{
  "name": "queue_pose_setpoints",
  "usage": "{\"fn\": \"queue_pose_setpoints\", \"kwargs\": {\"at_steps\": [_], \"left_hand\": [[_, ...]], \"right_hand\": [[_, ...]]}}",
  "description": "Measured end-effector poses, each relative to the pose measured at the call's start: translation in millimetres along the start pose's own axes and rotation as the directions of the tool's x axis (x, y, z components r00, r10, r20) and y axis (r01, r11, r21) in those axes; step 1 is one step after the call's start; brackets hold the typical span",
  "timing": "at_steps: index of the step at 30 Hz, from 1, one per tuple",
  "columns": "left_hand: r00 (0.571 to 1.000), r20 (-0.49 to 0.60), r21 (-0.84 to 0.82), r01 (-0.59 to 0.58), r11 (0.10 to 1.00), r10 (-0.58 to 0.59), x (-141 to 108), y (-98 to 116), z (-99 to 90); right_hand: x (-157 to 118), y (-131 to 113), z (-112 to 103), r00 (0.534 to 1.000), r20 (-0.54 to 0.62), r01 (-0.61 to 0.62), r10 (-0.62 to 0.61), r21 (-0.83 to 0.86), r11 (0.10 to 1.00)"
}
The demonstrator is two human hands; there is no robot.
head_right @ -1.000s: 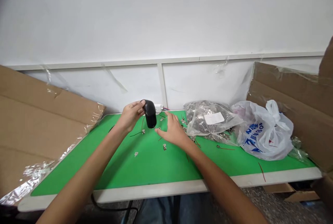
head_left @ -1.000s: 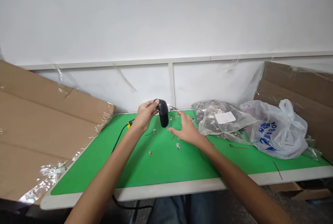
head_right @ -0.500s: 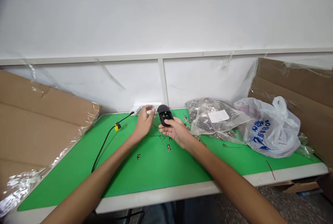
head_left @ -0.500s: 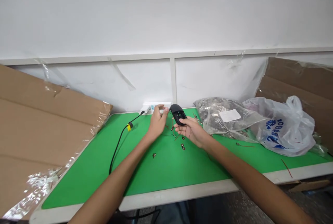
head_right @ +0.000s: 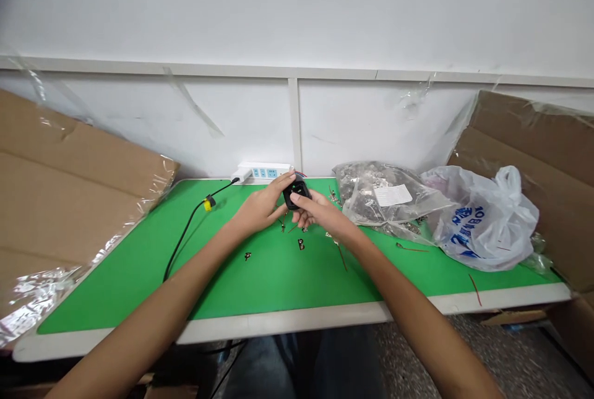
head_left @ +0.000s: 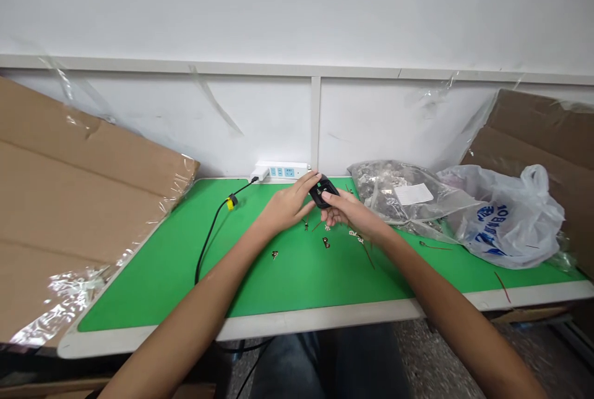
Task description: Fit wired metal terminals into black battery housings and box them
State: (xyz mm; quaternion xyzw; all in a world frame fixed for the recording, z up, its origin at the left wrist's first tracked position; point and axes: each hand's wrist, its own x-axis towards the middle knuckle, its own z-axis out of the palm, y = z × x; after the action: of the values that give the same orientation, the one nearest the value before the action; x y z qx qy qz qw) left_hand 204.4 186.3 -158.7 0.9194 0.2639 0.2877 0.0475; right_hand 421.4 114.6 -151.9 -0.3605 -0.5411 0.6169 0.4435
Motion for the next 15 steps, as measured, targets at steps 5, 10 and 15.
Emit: {"fn": "queue_pose_setpoints", "kwargs": {"at_steps": [5,10,15], "left_hand": [[1.0,0.005,0.028,0.001,1.0,-0.001,1,-1,3.6],[1.0,0.019,0.044,0.01,0.999,-0.011,1,3,6.6],[0.999,-0.043,0.046,0.014,0.999,-0.013,-1,-5,-4.9]], "right_hand": [[-3,-6,-21,0.998,0.06,-0.006,0.026,-0.315,0.949],[-6,-7,-22,0.988,0.144,0.009,0.061,-0.441,0.898],[-5,-8,-27,0.96,0.258,0.022,0.108,-0.454,0.891]]}}
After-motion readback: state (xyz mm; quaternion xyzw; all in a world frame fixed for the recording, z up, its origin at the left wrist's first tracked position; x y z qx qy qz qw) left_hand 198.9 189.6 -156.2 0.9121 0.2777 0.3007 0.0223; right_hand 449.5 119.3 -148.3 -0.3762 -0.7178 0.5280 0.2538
